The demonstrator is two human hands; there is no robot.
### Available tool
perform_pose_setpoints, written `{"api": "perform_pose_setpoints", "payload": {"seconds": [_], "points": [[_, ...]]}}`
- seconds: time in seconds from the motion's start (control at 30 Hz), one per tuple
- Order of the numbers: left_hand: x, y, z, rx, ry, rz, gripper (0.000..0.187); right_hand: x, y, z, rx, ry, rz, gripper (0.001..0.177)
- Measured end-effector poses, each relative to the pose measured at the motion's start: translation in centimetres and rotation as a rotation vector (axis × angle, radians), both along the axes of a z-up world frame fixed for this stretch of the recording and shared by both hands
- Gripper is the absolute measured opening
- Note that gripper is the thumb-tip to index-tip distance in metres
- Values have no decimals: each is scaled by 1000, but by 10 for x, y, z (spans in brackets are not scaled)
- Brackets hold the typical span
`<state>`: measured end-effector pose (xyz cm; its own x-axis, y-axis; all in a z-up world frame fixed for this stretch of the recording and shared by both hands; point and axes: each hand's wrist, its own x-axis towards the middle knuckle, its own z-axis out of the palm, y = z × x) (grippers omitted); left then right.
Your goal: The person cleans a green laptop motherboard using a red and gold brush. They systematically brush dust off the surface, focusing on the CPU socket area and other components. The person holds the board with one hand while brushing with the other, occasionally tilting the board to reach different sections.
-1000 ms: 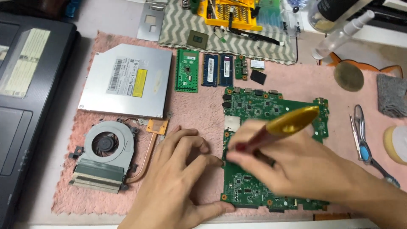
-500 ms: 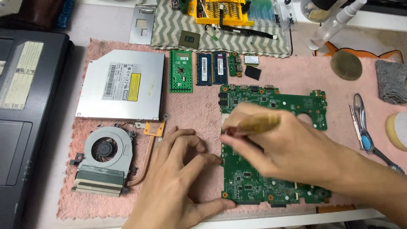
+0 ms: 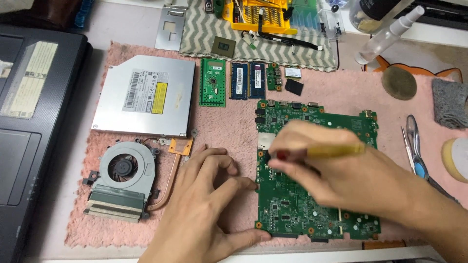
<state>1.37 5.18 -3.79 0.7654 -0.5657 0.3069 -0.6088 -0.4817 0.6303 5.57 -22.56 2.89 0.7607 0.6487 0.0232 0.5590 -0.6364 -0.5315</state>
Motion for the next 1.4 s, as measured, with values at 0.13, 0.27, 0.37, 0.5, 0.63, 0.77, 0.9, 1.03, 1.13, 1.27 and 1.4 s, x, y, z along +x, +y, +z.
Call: {"api": "perform_pose_setpoints", "payload": {"seconds": [0.13,0.27,0.37,0.5,0.63,0.77,0.9,1.03,1.13,1.27,1.4], "points": [[1,1,2,-46,-8,-15,70,-7,5,18,62,110,44,11],[1,0,5,-50,14,-20,68,-6,8,27,44,-7,67,13],[0,1,6,-62,12,-20,68,-8,8,20,2,-2,11,9],[-1,1,7,-51,54,-23,72,-21,-5,15,-216,178,71,22],[-2,0,1,-53,2,3,72,-10,4,5,6,-58,69,16],[-1,1,3,-69,9,-9,72,-14,-3,24,68,131,20,18],[0,1,-2,-55,-15,-15,75,-6,-23,36,-23,-9,-259,23],[0,0,-9,-47,-20,-4,78,-13,-33,41,-15,-54,-521,23],[1,0,-12,-64,-39,-10,78,-15,-38,34,-36,-32,-471,27],[0,-1,-16,-51,-43,-7,79,-18,-39,27,-79,31,-445,27],[0,0,-21,-52,-60,2,78,-19,-36,30,-191,323,-663,36]]}}
